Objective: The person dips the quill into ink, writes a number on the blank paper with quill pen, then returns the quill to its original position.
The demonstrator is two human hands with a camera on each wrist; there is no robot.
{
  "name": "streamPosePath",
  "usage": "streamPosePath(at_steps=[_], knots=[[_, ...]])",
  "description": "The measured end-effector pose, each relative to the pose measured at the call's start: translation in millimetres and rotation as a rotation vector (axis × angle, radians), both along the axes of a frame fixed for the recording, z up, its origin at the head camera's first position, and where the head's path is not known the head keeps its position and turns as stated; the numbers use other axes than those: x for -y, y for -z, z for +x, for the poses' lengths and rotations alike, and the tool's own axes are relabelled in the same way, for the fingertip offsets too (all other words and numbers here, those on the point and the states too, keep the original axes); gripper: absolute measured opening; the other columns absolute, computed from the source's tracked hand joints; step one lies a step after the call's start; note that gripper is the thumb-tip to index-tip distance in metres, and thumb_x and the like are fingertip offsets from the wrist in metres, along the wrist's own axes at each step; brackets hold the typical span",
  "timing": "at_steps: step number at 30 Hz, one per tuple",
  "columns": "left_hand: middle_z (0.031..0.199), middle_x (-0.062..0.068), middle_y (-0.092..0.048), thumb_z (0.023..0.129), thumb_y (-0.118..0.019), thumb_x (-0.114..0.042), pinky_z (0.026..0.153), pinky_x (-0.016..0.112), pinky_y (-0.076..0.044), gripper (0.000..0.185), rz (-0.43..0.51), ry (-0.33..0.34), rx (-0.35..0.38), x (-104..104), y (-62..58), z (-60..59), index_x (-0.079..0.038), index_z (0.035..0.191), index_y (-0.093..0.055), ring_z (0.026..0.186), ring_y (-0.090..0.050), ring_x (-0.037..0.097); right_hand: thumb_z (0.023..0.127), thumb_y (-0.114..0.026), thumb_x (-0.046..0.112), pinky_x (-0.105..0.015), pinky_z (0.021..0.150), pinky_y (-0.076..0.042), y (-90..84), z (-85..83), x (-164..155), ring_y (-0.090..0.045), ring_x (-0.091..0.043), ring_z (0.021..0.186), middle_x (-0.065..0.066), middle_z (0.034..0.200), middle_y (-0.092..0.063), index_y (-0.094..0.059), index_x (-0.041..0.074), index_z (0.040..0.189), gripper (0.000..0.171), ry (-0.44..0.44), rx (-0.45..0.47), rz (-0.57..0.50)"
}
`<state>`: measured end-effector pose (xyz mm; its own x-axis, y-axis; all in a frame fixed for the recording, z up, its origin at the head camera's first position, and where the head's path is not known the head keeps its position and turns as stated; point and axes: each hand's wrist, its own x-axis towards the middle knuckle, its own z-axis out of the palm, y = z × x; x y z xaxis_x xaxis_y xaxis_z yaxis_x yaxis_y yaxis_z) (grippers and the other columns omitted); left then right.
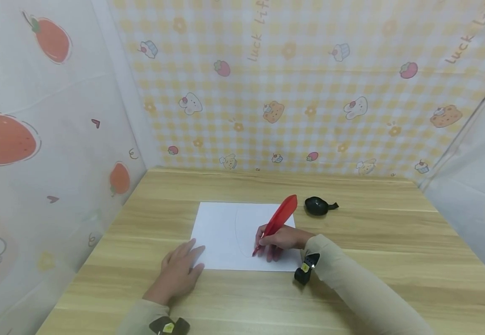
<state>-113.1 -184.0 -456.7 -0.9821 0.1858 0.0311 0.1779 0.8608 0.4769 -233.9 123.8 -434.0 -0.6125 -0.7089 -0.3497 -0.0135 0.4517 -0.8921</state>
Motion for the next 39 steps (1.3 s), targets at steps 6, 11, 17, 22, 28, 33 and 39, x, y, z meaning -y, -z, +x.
streamPosePath(at_steps=[6,11,17,22,28,33,39], knots=[[0.151,0.022,-0.033,0.097,-0.056,-0.02,0.107,0.068,-0.012,0.044,-0.004,-0.003,0.003,-1,-1.6,0.4,-0.008,0.139,-0.051,0.139,-0.025,0.044,0.095,-0.057,0.017,-0.033,0.059,-0.057,-1.3,-2.1,-1,-0.067,-0.023,0.065,-0.011,0.088,-0.07,-0.062,0.008,0.101,0.012,-0.004,-0.002,0.003],[0.151,0.023,-0.033,0.096,-0.056,-0.02,0.107,0.069,-0.012,0.044,0.009,-0.004,-0.001,-1,-3.9,1.5,-0.007,0.138,-0.052,0.138,-0.025,0.045,0.094,-0.058,0.016,-0.034,0.061,-0.057,-3.4,-3.5,-3,-0.068,-0.025,0.066,-0.013,0.089,-0.07,-0.062,0.006,0.102,0.013,-0.005,0.003,-0.001],[0.15,0.023,-0.035,0.096,-0.056,-0.019,0.106,0.069,-0.013,0.043,-0.001,0.002,-0.011,-1,-4.1,3.2,-0.007,0.138,-0.052,0.138,-0.027,0.046,0.094,-0.059,0.018,-0.035,0.062,-0.058,-4.6,-5.7,-5,-0.069,-0.026,0.066,-0.012,0.089,-0.071,-0.064,0.008,0.101,0.013,0.003,0.008,0.002],[0.15,0.022,-0.035,0.096,-0.056,-0.019,0.106,0.069,-0.014,0.042,-0.005,0.004,-0.014,0,-3.1,2.6,-0.008,0.137,-0.053,0.138,-0.027,0.045,0.094,-0.059,0.018,-0.037,0.062,-0.058,-5.3,-7.8,-6,-0.069,-0.025,0.066,-0.012,0.088,-0.071,-0.064,0.007,0.101,0.014,0.023,0.011,0.015],[0.151,0.022,-0.035,0.096,-0.057,-0.018,0.106,0.069,-0.013,0.043,0.011,0.004,-0.015,0,-2.4,1.5,-0.007,0.137,-0.053,0.138,-0.026,0.046,0.094,-0.059,0.018,-0.035,0.06,-0.058,-4.1,-10.8,-7,-0.069,-0.025,0.066,-0.012,0.087,-0.071,-0.064,0.006,0.1,0.014,0.043,0.024,0.019],[0.151,0.022,-0.035,0.096,-0.056,-0.018,0.106,0.069,-0.012,0.043,0.013,0.007,-0.011,0,-2.5,1.5,-0.007,0.137,-0.053,0.138,-0.025,0.046,0.094,-0.059,0.017,-0.036,0.06,-0.058,-4.3,-12.2,-8,-0.069,-0.026,0.067,-0.013,0.087,-0.071,-0.064,0.006,0.1,0.014,0.052,0.02,0.025],[0.151,0.022,-0.034,0.097,-0.055,-0.018,0.107,0.069,-0.012,0.042,0.02,0.008,-0.008,0,-2.9,2.3,-0.008,0.138,-0.052,0.138,-0.025,0.046,0.094,-0.059,0.017,-0.036,0.06,-0.058,-4.3,-15.3,-7,-0.069,-0.027,0.067,-0.013,0.087,-0.071,-0.064,0.005,0.1,0.014,0.071,0.035,0.03]])
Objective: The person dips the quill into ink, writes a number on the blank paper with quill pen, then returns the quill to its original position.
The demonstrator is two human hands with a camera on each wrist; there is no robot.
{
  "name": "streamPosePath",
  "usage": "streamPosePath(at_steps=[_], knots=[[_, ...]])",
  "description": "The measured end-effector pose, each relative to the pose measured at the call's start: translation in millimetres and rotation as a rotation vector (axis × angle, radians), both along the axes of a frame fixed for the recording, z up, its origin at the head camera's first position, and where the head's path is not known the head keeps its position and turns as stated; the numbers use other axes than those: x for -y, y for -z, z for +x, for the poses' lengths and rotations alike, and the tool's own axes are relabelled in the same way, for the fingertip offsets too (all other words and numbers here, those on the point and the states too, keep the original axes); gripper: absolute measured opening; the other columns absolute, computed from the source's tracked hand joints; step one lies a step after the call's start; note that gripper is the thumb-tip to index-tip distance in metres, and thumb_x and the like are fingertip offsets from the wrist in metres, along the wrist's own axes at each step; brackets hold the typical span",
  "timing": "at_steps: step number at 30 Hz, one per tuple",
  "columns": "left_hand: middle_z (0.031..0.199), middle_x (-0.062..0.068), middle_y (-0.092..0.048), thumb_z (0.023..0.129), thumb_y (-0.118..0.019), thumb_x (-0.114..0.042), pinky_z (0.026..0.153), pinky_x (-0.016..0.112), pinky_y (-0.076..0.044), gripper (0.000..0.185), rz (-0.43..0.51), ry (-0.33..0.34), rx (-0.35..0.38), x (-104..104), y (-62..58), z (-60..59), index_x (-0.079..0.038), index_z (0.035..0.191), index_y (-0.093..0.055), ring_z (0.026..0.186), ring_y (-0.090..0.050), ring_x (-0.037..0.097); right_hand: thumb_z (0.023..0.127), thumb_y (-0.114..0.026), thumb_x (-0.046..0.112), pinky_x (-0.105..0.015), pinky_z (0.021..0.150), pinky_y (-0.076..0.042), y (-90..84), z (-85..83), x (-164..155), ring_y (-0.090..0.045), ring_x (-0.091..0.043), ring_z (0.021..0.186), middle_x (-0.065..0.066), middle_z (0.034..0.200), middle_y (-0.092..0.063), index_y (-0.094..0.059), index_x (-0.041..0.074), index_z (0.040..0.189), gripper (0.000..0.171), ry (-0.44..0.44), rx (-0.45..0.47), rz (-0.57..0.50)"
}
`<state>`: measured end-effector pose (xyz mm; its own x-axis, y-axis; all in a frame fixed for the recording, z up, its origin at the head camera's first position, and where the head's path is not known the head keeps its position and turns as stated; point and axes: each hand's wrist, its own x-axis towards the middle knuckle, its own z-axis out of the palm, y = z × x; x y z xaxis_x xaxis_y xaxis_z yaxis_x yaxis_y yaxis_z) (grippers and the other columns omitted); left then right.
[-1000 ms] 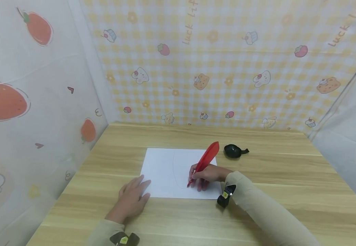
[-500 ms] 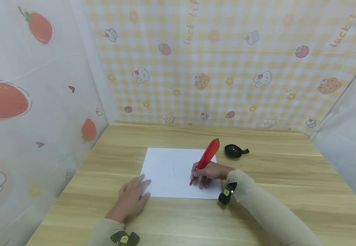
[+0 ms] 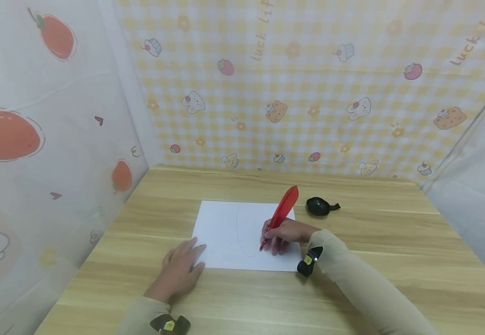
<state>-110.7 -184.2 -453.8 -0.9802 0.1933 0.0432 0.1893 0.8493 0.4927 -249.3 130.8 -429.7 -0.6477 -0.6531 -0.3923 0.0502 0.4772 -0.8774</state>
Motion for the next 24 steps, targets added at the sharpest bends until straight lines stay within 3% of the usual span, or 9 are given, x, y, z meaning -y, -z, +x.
streamPosePath(at_steps=[24], knots=[[0.15,0.022,-0.035,0.096,-0.055,-0.019,0.105,0.07,-0.013,0.042,-0.008,0.005,-0.014,1.0,2.3,-1.1,-0.008,0.137,-0.053,0.137,-0.026,0.047,0.093,-0.06,0.017,-0.037,0.061,-0.058,-3.4,-10.3,5.2,-0.069,-0.028,0.069,-0.014,0.086,-0.07,-0.063,0.005,0.099,0.014,0.037,-0.014,0.025]])
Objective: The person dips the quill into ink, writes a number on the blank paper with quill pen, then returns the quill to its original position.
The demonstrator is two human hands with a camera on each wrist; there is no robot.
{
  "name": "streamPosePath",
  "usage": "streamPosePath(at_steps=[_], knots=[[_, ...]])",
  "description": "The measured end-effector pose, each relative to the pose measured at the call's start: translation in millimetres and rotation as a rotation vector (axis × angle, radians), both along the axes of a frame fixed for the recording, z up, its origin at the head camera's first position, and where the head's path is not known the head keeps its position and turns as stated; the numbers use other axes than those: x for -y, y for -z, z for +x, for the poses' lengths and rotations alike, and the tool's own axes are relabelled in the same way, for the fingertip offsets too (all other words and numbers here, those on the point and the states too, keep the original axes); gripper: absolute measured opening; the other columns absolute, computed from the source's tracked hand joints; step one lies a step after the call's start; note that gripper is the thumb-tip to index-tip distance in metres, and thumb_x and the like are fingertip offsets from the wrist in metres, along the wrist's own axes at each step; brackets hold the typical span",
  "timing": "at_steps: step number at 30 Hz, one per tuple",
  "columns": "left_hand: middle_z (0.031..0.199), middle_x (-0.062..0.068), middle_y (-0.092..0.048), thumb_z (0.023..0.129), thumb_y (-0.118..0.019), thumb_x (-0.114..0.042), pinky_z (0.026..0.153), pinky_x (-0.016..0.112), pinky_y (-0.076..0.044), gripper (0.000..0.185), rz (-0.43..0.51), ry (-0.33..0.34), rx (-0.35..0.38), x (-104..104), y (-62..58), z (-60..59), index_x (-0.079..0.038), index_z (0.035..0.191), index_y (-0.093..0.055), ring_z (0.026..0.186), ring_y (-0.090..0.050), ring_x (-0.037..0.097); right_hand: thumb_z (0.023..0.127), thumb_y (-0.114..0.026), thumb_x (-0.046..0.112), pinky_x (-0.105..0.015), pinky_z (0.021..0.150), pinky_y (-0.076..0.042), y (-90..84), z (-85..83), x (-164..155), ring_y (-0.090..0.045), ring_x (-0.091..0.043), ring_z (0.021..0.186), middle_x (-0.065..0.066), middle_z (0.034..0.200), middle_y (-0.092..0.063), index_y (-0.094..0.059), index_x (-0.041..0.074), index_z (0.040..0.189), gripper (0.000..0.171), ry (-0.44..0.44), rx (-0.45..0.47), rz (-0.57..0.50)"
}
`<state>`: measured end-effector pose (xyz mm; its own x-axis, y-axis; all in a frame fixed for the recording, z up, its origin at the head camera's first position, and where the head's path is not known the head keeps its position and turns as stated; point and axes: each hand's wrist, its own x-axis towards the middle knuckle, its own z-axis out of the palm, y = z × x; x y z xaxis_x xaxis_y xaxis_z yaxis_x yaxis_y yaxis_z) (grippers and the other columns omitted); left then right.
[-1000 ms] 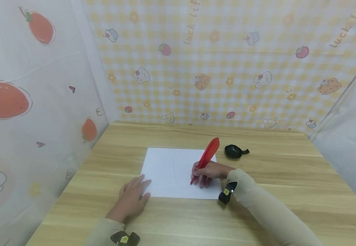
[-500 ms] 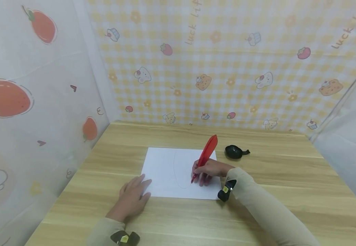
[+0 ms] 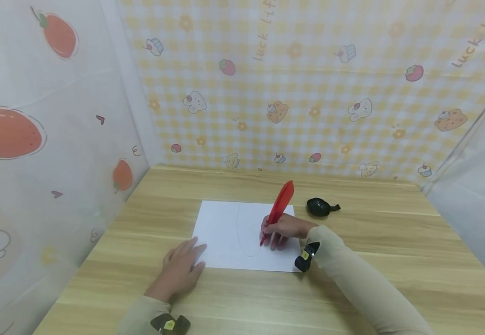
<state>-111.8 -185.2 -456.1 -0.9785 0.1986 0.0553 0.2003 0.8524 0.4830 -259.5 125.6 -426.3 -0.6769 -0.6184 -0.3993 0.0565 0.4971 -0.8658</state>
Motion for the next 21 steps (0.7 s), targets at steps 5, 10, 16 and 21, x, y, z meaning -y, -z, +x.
streamPosePath(at_steps=[5,10,16,21], knots=[[0.15,0.022,-0.035,0.096,-0.056,-0.019,0.105,0.07,-0.014,0.042,-0.003,-0.001,0.003,-0.1,0.5,-0.8,-0.008,0.137,-0.053,0.138,-0.026,0.046,0.092,-0.061,0.018,-0.037,0.062,-0.058,0.5,-2.2,0.3,-0.069,-0.028,0.069,-0.013,0.085,-0.07,-0.064,0.005,0.1,0.015,0.018,-0.019,0.004],[0.151,0.021,-0.035,0.097,-0.056,-0.02,0.105,0.07,-0.014,0.043,-0.016,0.0,0.005,0.3,1.2,-1.3,-0.008,0.137,-0.053,0.138,-0.026,0.046,0.093,-0.061,0.018,-0.037,0.064,-0.058,-0.8,-2.9,0.6,-0.07,-0.03,0.071,-0.013,0.088,-0.07,-0.063,0.004,0.102,0.017,0.031,-0.023,-0.008],[0.15,0.022,-0.035,0.096,-0.056,-0.02,0.105,0.071,-0.014,0.042,-0.02,-0.001,0.001,0.2,1.5,-1.2,-0.008,0.137,-0.053,0.137,-0.027,0.046,0.093,-0.06,0.018,-0.037,0.065,-0.059,-1.1,-4.7,2.9,-0.07,-0.03,0.072,-0.013,0.088,-0.07,-0.063,0.005,0.101,0.015,0.048,-0.04,0.0],[0.15,0.022,-0.035,0.096,-0.056,-0.02,0.105,0.071,-0.014,0.042,-0.023,-0.004,0.002,-0.4,1.9,-1.5,-0.008,0.137,-0.053,0.137,-0.027,0.046,0.093,-0.06,0.018,-0.037,0.065,-0.058,1.3,-8.2,4.8,-0.07,-0.029,0.072,-0.012,0.087,-0.07,-0.063,0.005,0.1,0.015,0.053,-0.047,-0.002]])
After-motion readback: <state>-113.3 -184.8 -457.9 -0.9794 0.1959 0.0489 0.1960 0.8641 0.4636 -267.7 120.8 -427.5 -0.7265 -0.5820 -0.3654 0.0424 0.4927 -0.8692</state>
